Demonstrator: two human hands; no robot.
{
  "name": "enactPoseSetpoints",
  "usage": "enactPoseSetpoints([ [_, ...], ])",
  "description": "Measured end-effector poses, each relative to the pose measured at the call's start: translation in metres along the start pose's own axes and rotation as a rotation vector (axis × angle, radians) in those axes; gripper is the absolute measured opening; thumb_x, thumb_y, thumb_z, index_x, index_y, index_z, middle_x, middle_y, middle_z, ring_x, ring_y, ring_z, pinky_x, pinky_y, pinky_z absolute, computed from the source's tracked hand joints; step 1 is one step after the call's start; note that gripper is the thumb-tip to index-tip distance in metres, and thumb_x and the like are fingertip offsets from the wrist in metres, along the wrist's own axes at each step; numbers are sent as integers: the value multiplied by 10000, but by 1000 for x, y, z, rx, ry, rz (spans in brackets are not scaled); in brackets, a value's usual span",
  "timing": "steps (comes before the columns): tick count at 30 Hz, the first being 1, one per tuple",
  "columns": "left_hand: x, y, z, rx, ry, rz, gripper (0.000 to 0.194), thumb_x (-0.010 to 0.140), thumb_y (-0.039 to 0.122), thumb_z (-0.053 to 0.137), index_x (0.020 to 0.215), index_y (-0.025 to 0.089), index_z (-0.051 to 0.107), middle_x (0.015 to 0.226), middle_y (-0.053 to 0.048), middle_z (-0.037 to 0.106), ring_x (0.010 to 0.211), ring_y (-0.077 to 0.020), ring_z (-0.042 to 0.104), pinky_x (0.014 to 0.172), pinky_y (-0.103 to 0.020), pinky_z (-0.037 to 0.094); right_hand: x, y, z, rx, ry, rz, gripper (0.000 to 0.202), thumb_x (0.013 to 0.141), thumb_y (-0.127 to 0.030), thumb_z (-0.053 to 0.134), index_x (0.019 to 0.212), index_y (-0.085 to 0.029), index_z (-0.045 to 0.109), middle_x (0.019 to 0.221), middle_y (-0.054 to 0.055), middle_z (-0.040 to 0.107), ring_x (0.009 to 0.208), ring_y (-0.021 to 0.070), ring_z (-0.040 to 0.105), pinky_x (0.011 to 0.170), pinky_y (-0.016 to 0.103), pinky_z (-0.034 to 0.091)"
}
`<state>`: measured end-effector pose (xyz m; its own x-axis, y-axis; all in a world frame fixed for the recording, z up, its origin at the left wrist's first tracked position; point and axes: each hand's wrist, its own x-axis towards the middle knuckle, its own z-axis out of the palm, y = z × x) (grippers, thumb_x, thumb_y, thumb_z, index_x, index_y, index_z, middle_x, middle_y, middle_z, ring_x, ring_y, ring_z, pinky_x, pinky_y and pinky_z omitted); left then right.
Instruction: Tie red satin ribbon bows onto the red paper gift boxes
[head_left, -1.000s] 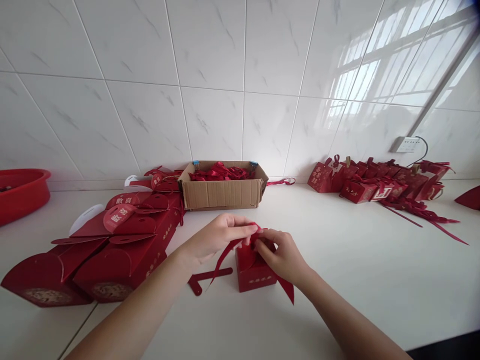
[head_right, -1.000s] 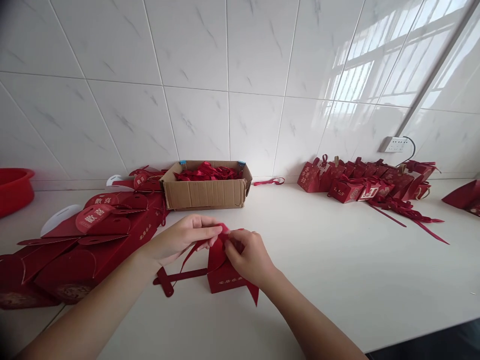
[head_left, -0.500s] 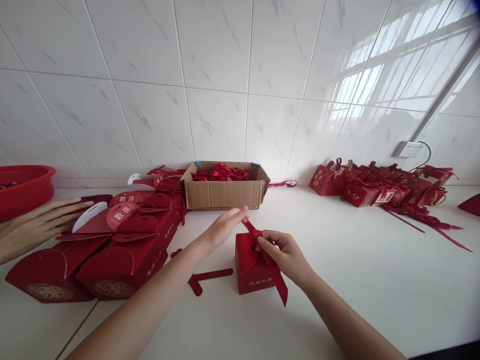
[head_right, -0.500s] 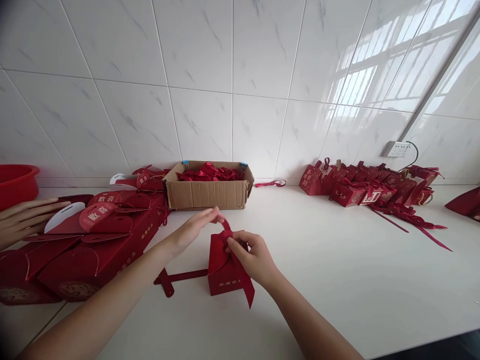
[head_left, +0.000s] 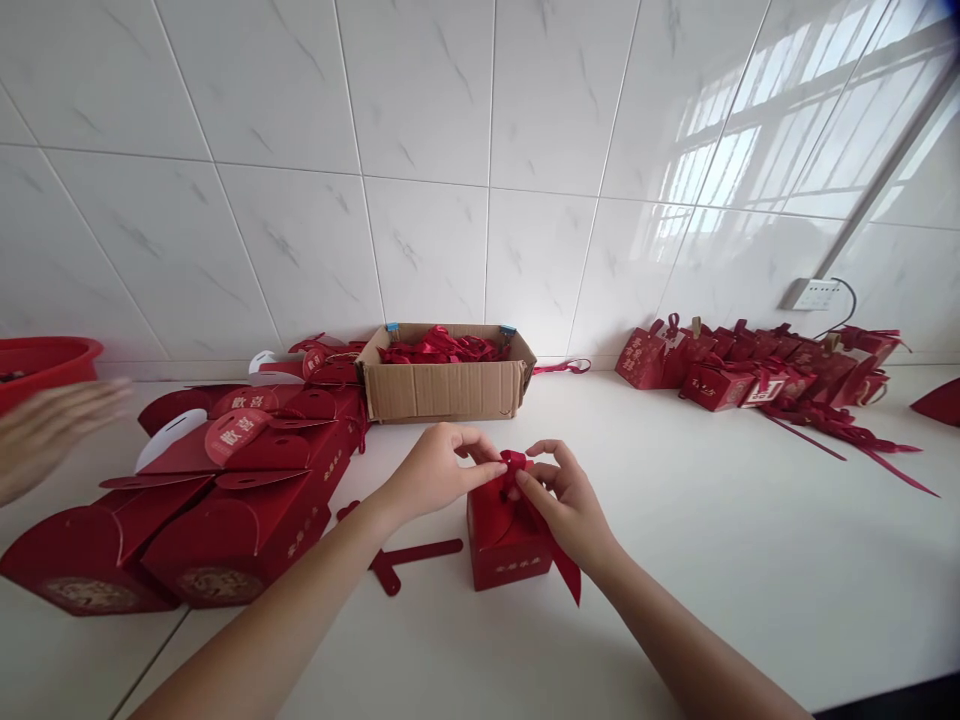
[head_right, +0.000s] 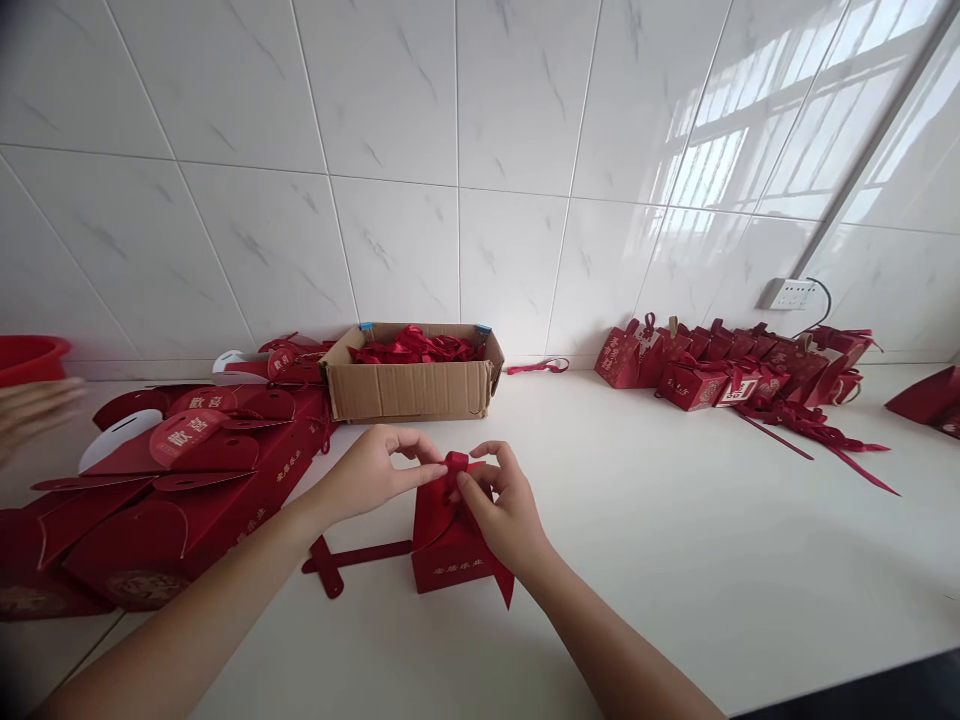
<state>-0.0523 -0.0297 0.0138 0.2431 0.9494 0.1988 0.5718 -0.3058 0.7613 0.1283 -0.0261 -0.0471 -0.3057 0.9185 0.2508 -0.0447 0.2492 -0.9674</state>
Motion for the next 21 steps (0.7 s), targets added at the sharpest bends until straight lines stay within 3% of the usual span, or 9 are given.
enactPoseSetpoints([
  [3,-3,2,1,-7,-50,39,129,796,330,601,749,212,620,818,2,678,859,-182,622,832,-334,465,0,1,1,-62,10,-55,228,888,-336,521,1095,-240,522,702,-13,655,677,151,585,648,272,461],
  [7,-5,1,7,-78,-120,61,104,766,275,622,765,206,544,812,11,630,852,-170,618,785,-307,484,-1,0,2,-174,27,-109,202,896,-308,488,987,-211,639,757,21,675,699,153,584,678,283,478],
  [13,-2,-2,15,-18,-23,70,85,751,233,604,702,198,545,731,17,612,724,-139,566,678,-272,465,-1,-3,-3,-352,27,-177,175,855,-296,566,947,-230,699,864,39,708,781,182,621,741,319,492],
  [17,-2,-4,14,-38,-45,24,69,748,233,604,700,194,574,682,12,623,625,-124,552,584,-248,446,1,-1,-9,-425,14,-156,165,829,-309,603,881,-234,740,871,60,658,766,191,613,697,330,500],
  [21,-5,-4,18,-79,-20,-31,39,755,183,563,719,196,573,694,2,642,614,-138,607,558,-249,472,3,3,-12,-383,9,-74,191,832,-356,596,836,-232,742,1022,85,612,993,248,579,855,399,477],
])
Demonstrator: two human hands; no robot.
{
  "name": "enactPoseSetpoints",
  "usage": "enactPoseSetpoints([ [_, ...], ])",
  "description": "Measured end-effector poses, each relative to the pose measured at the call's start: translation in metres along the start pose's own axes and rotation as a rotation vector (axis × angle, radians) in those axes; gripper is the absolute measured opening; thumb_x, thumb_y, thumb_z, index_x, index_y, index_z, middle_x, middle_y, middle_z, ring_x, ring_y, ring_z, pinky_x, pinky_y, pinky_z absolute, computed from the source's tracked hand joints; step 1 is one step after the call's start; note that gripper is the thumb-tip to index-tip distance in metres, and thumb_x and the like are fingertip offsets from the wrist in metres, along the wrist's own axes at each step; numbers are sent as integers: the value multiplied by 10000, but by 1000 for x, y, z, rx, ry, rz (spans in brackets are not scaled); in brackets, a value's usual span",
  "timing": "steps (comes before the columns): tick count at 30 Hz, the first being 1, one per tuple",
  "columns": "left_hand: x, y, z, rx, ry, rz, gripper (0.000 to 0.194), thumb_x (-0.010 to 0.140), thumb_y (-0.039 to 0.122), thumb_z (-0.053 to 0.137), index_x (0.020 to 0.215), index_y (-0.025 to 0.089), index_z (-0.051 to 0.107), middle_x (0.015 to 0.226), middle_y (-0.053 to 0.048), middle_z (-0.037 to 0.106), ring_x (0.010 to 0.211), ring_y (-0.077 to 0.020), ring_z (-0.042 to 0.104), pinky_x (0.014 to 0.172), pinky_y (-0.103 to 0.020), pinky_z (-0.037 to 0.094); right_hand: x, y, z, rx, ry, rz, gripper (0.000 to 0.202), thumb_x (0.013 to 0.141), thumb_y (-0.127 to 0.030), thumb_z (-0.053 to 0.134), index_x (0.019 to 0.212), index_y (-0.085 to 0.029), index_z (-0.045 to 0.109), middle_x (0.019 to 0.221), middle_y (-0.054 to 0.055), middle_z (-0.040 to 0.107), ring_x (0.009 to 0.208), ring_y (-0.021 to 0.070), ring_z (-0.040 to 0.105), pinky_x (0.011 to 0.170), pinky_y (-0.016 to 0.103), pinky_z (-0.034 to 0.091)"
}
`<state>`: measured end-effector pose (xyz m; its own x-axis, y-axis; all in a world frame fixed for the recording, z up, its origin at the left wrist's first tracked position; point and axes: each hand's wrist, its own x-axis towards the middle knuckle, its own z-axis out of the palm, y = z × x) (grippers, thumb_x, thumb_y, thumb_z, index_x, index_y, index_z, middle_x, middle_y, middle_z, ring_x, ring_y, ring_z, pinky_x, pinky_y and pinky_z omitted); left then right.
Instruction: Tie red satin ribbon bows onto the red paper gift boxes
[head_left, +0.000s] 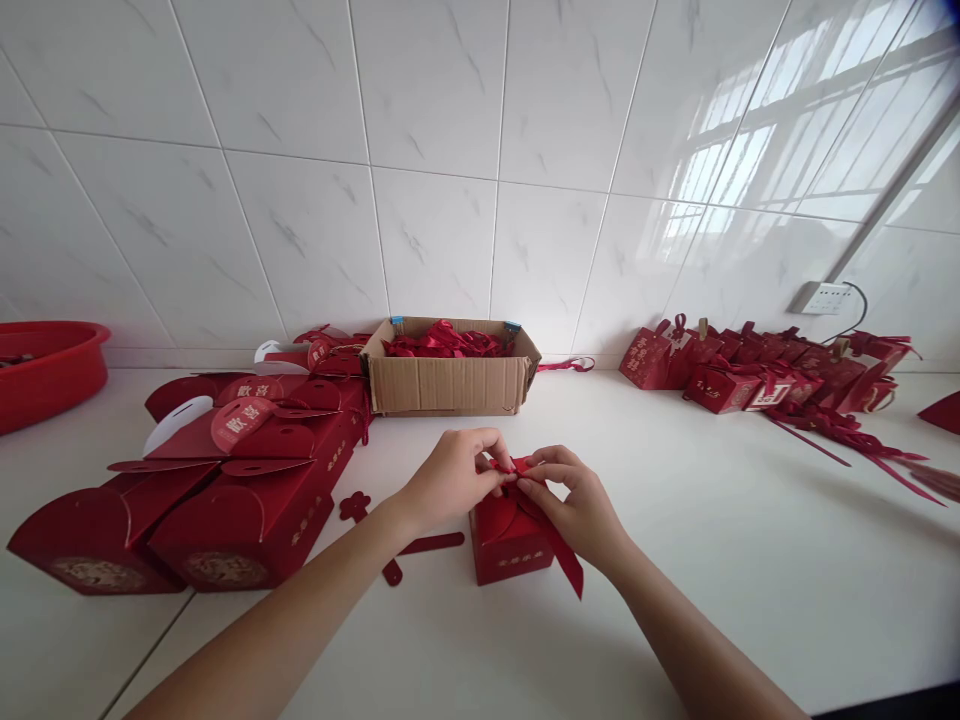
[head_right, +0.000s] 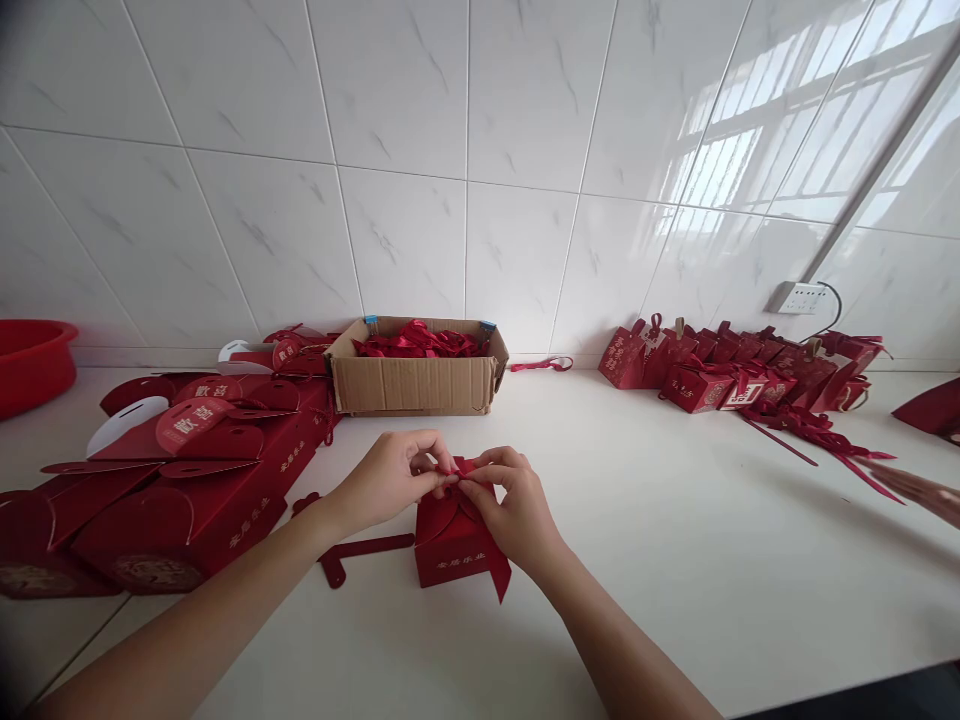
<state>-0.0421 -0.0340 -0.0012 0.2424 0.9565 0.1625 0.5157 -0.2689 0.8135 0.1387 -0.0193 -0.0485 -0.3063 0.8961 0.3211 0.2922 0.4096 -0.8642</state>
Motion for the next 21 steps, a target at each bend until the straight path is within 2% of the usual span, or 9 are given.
enactPoseSetpoints([
  [5,-1,-1,8,6,25,88,151,748,85,469,719,200,562,702,8,619,616,-129,606,599,-264,509,-1,-3,0,201,-139,162,292,853,-465,555,797,-236,726,1375,65,446,1243,287,447,944,422,435],
  [9,2,-6,10,-81,15,125,89,794,144,490,761,207,545,785,0,625,705,-135,629,671,-275,527,-1,-4,2,333,-180,152,326,852,-482,562,727,-219,710,1428,50,414,1355,280,309,1005,399,381],
  [11,3,-8,8,-110,21,104,44,807,201,529,846,219,530,853,-7,632,787,-150,639,693,-279,526,-2,-3,4,419,-164,178,322,846,-484,574,732,-219,717,1443,44,399,1348,276,322,982,381,402],
  [14,4,-11,2,-42,39,74,157,777,270,604,902,224,521,865,-8,625,802,-160,618,682,-282,510,-3,-3,7,500,-137,222,314,838,-493,584,771,-228,738,1448,42,392,1288,270,406,926,356,442],
  [18,1,-7,-3,57,-86,-1,161,759,357,632,810,206,608,775,-2,645,734,-165,607,660,-289,492,-4,-6,6,484,-127,233,309,831,-501,592,795,-239,752,1410,46,449,1267,261,425,939,345,429],
  [21,-1,0,-3,60,-69,-25,165,768,360,620,744,198,640,799,-10,685,766,-176,629,709,-301,492,-3,-9,-2,413,-144,227,340,836,-511,577,793,-229,761,1349,60,515,1249,266,446,966,359,408],
])
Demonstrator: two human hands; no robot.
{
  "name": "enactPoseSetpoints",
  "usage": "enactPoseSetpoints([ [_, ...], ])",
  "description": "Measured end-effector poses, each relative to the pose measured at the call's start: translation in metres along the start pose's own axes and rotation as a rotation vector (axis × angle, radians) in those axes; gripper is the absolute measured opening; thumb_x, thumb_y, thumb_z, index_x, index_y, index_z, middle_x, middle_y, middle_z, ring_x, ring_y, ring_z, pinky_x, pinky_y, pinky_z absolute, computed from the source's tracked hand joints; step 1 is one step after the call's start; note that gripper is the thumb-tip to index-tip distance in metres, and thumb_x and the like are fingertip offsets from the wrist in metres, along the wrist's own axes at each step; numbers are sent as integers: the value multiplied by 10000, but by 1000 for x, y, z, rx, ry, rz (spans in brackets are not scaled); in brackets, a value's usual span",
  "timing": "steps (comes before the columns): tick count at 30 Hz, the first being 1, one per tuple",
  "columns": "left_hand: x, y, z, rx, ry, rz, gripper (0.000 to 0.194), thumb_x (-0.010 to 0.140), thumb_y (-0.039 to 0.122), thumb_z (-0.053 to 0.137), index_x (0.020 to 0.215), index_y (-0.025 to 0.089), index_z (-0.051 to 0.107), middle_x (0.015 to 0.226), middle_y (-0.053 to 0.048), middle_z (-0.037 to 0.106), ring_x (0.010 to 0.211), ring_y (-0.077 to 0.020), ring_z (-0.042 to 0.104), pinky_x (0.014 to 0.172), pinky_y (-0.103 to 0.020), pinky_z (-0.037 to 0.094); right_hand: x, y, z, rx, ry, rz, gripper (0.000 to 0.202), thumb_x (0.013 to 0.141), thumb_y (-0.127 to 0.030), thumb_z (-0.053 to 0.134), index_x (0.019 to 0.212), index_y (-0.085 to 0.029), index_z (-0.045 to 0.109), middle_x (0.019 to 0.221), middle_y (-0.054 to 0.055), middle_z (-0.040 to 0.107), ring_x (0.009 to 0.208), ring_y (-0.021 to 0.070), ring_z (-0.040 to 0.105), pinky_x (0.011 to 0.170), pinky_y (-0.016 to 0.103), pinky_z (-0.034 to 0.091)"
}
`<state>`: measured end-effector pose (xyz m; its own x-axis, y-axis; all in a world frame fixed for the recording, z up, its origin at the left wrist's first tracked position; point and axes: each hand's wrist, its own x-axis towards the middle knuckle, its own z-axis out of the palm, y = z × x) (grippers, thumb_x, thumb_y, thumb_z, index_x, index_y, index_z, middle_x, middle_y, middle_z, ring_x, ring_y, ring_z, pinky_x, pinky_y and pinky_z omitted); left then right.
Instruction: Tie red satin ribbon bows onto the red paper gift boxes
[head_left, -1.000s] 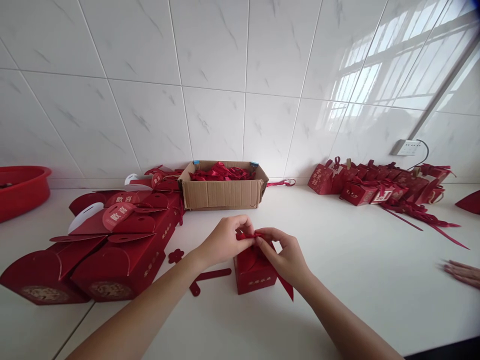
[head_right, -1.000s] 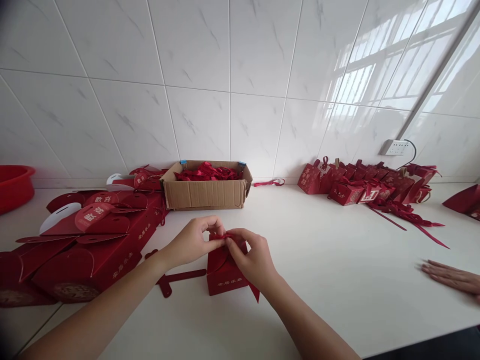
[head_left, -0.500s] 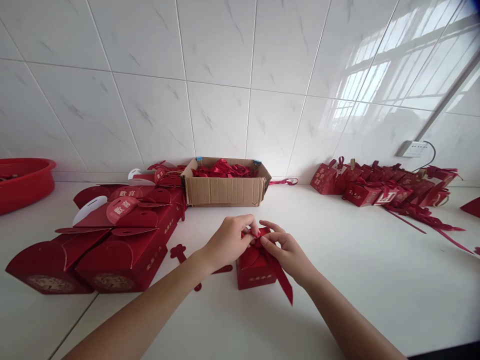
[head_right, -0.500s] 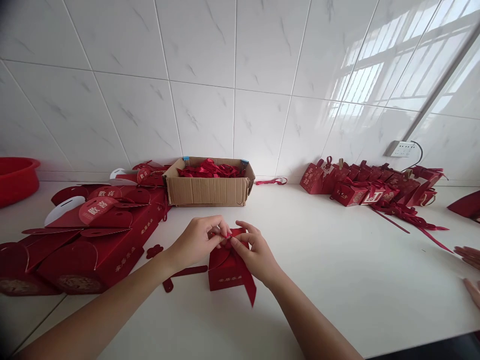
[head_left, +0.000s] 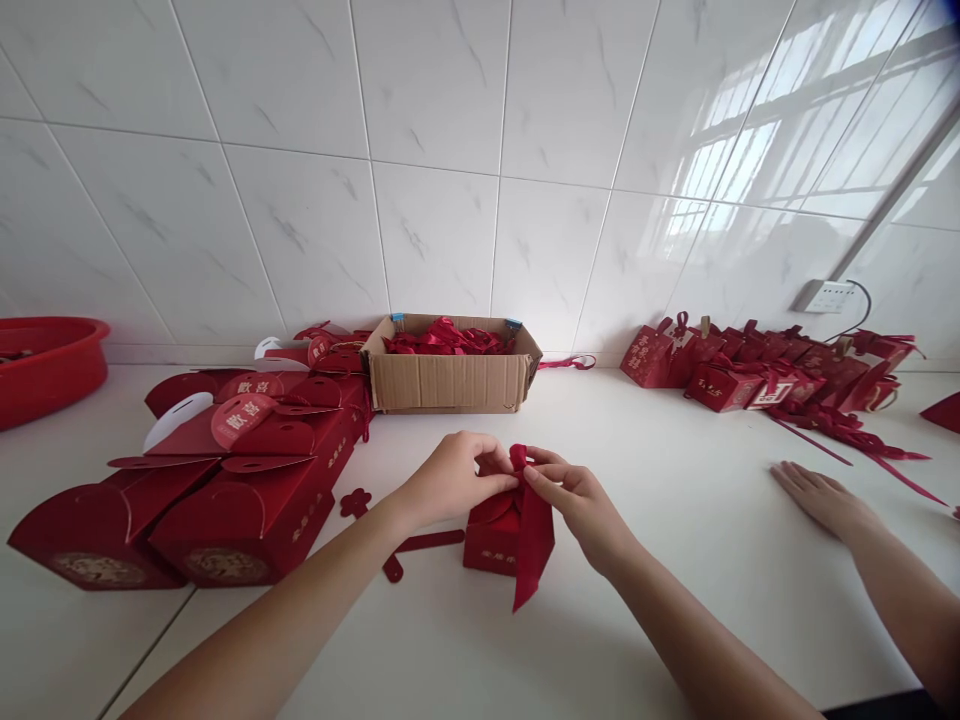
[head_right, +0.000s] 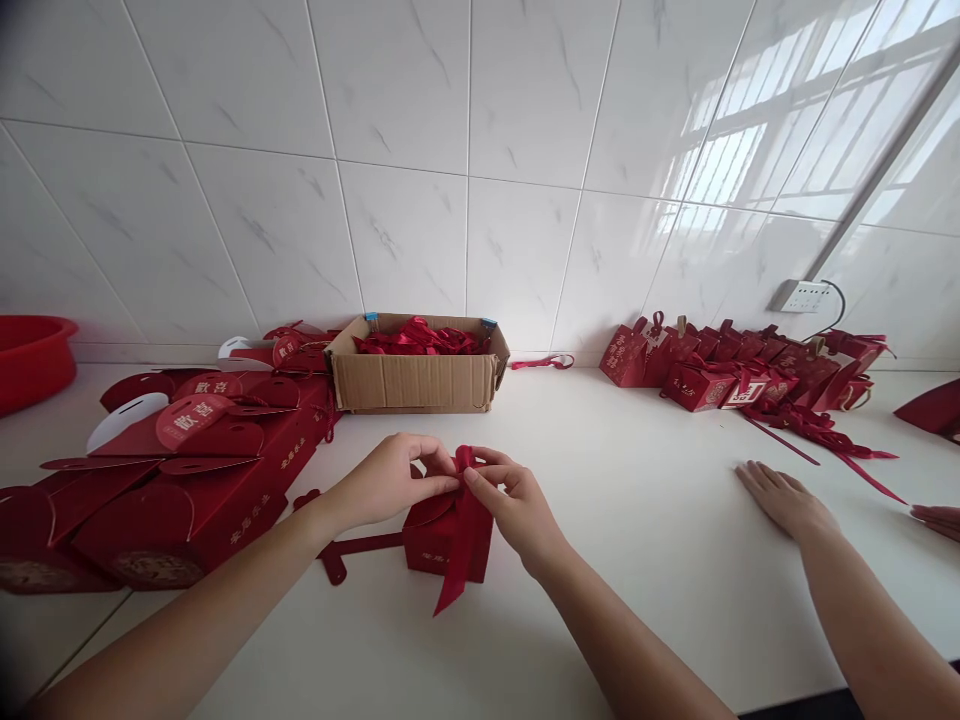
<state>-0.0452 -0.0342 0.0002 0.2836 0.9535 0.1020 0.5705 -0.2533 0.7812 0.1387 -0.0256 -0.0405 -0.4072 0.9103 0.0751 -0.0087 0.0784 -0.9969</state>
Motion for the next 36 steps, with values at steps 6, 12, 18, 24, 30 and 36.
enactPoseSetpoints([
  [6,-2,5,-6,39,-64,10,118,767,308,598,752,204,653,818,-16,686,777,-178,631,683,-290,492,2,-8,-21,-340,-39,-62,330,869,-455,514,809,-204,720,1029,64,678,931,219,609,841,365,462],
  [12,-4,4,-9,66,-129,53,93,778,243,542,762,208,627,819,-6,674,764,-168,628,700,-282,498,-1,-6,-28,-662,7,-292,125,824,-225,512,942,-232,552,859,14,655,727,155,554,623,293,454],
  [18,-8,12,-12,104,-161,74,110,830,269,506,811,234,608,866,2,659,813,-178,605,699,-279,470,-14,-34,-33,-729,-93,-250,226,849,-351,556,1057,-263,566,791,3,634,662,145,545,588,276,463],
  [24,-13,20,-10,152,-164,94,124,847,272,471,774,238,566,796,16,634,737,-167,566,643,-267,430,10,-38,-29,-521,-159,-41,294,863,-445,522,1013,-204,599,807,31,650,583,118,551,452,218,424],
  [30,-13,18,-11,152,-129,108,134,825,257,480,812,242,612,826,3,655,780,-181,579,684,-274,442,12,-28,-31,-488,-249,-281,151,876,-249,534,1018,-219,575,773,1,601,651,119,535,586,249,470],
  [36,-13,16,-11,173,-97,98,168,821,247,473,805,242,640,872,-19,657,796,-196,588,662,-273,445,1,-12,-32,-965,-280,-754,497,893,-38,333,1185,-312,627,862,59,503,769,164,477,678,309,479],
])
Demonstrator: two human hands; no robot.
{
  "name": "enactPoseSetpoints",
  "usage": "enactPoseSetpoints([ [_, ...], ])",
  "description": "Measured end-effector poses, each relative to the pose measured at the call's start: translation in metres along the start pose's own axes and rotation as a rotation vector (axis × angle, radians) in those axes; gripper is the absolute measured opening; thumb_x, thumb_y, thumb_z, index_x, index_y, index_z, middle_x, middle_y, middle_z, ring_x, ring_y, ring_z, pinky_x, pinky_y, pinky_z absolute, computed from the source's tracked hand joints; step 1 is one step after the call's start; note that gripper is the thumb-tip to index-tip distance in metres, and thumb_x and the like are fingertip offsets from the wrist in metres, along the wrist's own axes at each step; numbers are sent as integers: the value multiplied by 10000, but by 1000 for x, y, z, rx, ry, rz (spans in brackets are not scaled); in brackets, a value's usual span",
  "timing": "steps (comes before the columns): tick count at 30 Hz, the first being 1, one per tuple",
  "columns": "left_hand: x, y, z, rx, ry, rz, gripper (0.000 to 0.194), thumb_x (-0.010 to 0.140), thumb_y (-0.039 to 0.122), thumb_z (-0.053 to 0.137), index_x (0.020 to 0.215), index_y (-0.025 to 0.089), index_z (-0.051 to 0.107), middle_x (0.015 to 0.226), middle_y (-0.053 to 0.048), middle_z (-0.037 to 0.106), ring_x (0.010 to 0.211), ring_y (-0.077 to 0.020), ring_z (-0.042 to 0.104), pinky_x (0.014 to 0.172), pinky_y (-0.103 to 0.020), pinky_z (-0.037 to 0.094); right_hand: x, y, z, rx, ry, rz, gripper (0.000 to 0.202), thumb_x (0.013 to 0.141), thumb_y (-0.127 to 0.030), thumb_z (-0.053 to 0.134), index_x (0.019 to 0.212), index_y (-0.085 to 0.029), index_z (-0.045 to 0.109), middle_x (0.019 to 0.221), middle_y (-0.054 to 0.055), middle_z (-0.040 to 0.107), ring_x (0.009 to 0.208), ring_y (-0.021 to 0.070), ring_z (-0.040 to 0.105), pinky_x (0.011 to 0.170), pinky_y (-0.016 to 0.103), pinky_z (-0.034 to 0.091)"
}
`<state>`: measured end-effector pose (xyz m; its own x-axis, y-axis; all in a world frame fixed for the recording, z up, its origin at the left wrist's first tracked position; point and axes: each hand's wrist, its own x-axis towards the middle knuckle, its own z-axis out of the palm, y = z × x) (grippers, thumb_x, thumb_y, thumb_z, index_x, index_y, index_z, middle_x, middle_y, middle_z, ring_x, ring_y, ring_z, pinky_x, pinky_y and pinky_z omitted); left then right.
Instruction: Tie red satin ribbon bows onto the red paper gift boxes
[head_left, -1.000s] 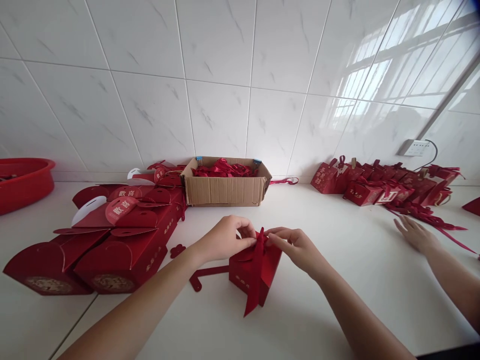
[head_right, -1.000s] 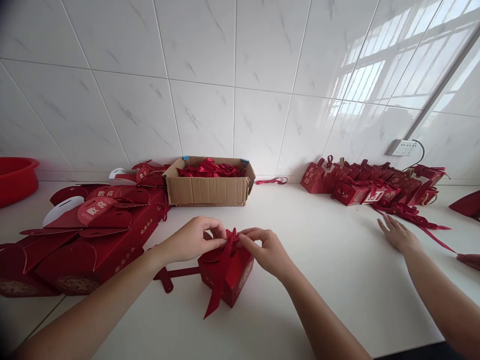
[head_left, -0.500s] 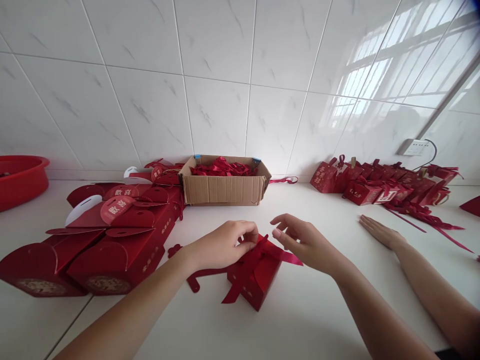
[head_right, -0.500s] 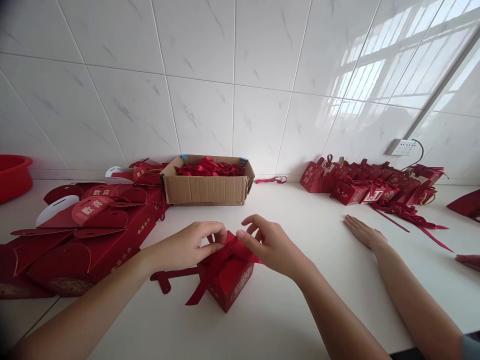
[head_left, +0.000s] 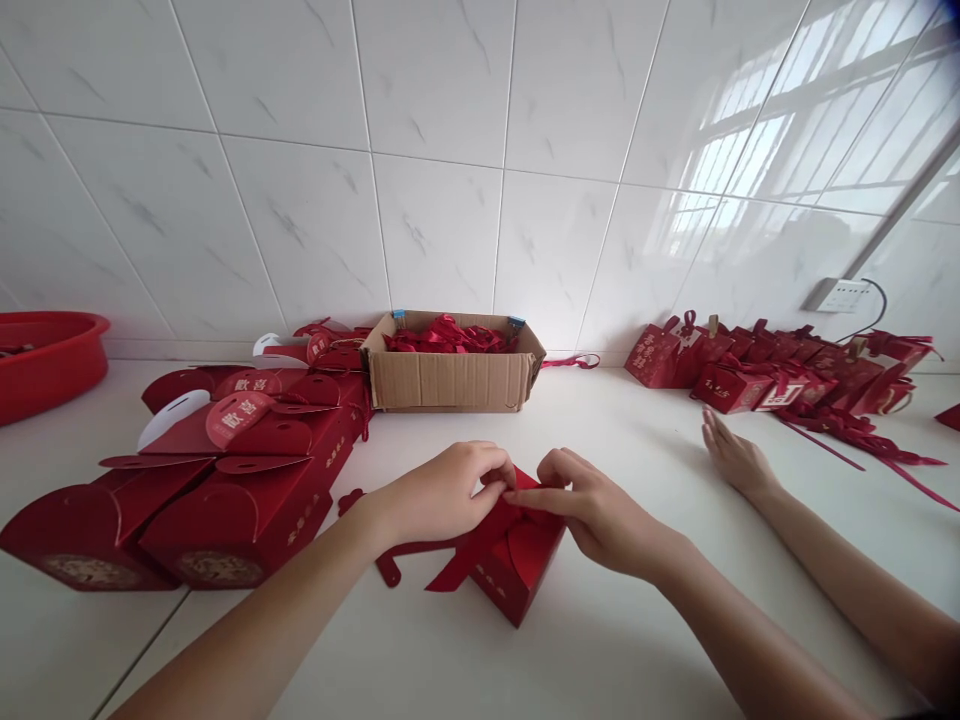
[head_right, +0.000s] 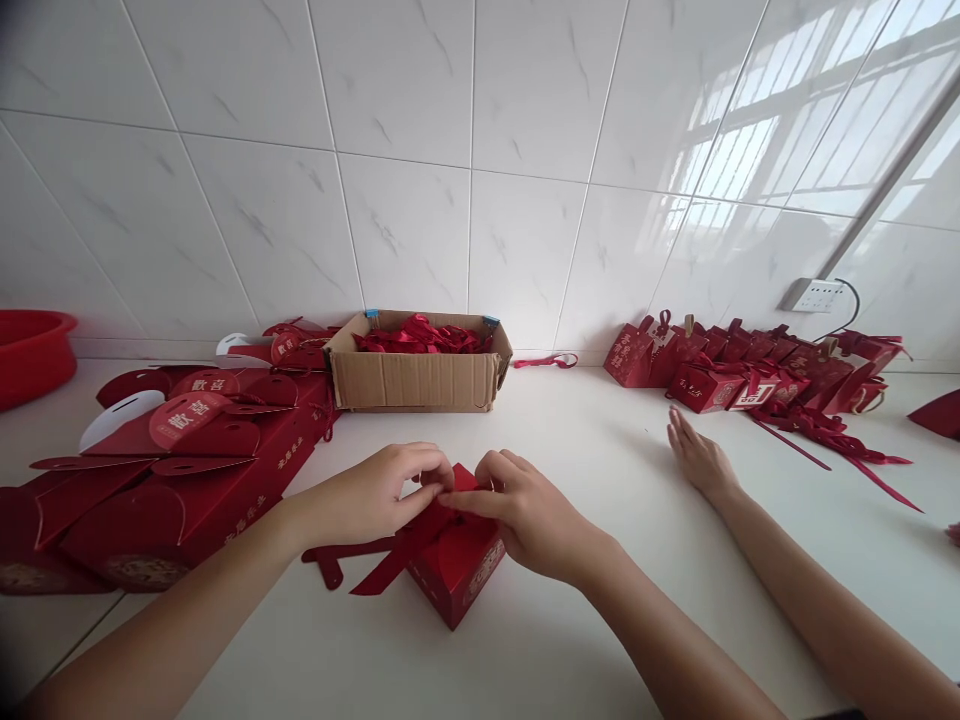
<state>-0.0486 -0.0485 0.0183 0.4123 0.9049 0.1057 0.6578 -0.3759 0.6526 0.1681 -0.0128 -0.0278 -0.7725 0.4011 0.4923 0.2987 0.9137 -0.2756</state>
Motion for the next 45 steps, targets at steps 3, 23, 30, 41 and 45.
enactPoseSetpoints([
  [3,2,-2,0,21,17,-23,175,832,239,453,791,237,623,862,-23,643,789,-196,581,663,-277,441,-3,1,7,-78,5,-39,536,858,7,366,1159,-330,654,864,61,467,793,178,439,710,336,478],
  [23,10,-24,-8,-79,-270,-8,255,898,449,423,861,243,570,1208,-29,472,1108,-197,463,923,-305,397,-10,5,20,148,-33,52,563,862,29,346,1129,-347,669,878,52,429,860,184,426,804,368,474],
  [30,13,-26,-6,-118,-244,-30,342,891,530,428,875,261,638,1406,-1,414,1294,-223,356,966,-310,388,-10,6,20,188,-35,60,578,847,49,345,1119,-337,679,879,50,418,873,184,424,820,381,470],
  [41,16,-16,14,-256,23,-33,264,789,407,600,664,204,488,973,-17,677,933,-209,593,831,-326,437,-10,8,21,305,22,82,556,871,16,333,1120,-342,677,891,47,400,854,177,437,768,360,478],
  [45,15,-10,27,-342,64,-108,222,799,388,586,690,195,589,888,-21,696,816,-197,622,747,-310,468,-10,9,21,322,22,100,568,860,28,324,1107,-337,684,887,45,396,840,174,432,735,336,471],
])
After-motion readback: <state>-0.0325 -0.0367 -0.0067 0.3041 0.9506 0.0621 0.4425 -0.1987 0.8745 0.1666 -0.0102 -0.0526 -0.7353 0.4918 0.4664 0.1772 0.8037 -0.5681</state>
